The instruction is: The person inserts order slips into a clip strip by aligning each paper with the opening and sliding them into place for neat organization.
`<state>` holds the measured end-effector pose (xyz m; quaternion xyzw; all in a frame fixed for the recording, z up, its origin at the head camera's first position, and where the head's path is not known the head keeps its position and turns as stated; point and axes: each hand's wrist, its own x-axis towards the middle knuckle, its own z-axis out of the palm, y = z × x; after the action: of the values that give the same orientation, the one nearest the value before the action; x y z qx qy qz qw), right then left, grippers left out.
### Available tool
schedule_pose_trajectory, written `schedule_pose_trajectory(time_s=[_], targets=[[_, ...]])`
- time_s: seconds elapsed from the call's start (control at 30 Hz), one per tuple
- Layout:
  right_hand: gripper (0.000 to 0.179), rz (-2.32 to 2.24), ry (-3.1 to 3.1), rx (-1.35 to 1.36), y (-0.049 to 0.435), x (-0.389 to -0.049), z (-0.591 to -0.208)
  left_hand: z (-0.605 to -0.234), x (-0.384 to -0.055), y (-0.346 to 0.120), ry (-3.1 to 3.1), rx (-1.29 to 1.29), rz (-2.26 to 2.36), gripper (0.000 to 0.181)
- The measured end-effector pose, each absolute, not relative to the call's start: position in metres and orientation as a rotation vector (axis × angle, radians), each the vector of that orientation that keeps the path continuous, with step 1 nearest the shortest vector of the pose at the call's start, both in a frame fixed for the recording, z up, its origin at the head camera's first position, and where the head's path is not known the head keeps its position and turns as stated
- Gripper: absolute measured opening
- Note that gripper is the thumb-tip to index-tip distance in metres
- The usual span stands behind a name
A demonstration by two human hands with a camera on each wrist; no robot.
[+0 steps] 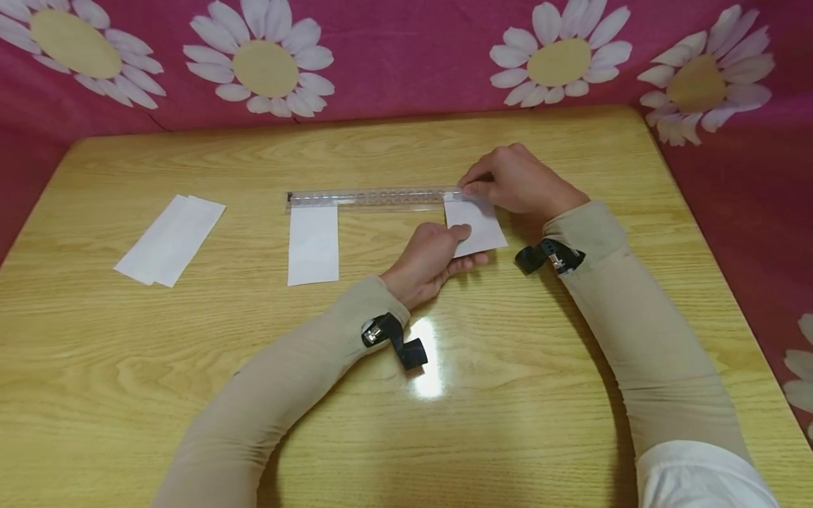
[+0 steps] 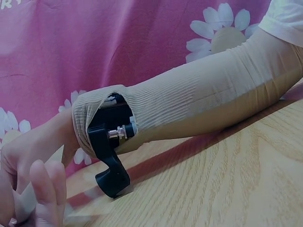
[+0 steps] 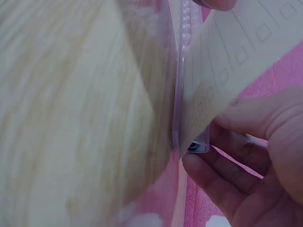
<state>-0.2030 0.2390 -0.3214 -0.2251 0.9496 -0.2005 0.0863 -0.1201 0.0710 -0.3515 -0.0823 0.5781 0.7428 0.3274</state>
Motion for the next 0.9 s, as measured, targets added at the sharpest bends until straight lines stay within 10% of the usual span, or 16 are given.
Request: schedule_pose_trajectory(time_s=[0.9], targets=[[0.020, -0.572, 2.843, -0.678, 0.2379, -0.2022, -0.3202, -0.3537, -0.1195, 0.0696, 1.392, -0.199, 2.025, 0.030]])
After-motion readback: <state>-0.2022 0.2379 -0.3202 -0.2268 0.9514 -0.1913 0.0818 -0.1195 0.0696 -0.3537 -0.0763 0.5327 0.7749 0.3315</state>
